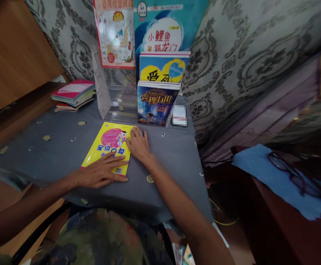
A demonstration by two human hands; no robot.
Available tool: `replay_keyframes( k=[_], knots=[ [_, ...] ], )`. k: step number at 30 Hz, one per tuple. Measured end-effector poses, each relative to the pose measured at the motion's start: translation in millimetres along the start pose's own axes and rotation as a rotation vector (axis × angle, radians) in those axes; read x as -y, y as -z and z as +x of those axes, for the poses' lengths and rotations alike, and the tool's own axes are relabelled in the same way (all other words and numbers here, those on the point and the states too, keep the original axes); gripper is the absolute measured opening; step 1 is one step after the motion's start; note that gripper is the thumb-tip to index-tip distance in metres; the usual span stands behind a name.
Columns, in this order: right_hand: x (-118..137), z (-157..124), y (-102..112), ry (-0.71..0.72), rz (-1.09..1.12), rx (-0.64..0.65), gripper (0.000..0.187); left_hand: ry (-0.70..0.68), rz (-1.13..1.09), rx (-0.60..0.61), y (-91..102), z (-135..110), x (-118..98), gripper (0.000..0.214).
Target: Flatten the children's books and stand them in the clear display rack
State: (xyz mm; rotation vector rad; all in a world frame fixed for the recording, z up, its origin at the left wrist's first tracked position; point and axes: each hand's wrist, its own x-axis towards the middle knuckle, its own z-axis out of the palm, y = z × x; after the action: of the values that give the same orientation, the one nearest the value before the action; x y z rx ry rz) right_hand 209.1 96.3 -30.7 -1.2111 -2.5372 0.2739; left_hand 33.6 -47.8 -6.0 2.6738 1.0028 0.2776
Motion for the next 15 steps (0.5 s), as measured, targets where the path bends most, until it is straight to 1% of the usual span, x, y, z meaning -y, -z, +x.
replay_keyframes(
  k=[3,6,8,10,13,15],
  knots=[
    [10.1,-14.9,3.1,0.038,-0.013,0.018,0.051,-0.007,0.031,0.008,0.7,-0.5,-0.4,0.046],
    [19.2,-35.1,5.4,0.080,-0.019,0.028,0.052,-0.032,-0.003,-0.045,-0.5,-2.5,1.4,0.047],
    [24.1,-50.8,6.9,0.107,-0.022,0.039,0.053,-0.053,-0.082,-0.134,-1.6,-4.2,3.2,0.045],
    [27.8,-66.8,8.2,0.136,-0.018,0.055,0.054,-0.053,-0.201,-0.251,-2.5,-5.7,4.7,0.041],
    [31.2,-87.0,9.7,0.173,-0.013,0.084,0.058,0.052,-0.329,-0.424,-3.3,-7.6,7.7,0.032],
    [31.7,-95.5,10.6,0.183,-0.013,0.092,0.061,0.150,-0.335,-0.479,-3.5,-9.5,13.6,0.030]
  ],
)
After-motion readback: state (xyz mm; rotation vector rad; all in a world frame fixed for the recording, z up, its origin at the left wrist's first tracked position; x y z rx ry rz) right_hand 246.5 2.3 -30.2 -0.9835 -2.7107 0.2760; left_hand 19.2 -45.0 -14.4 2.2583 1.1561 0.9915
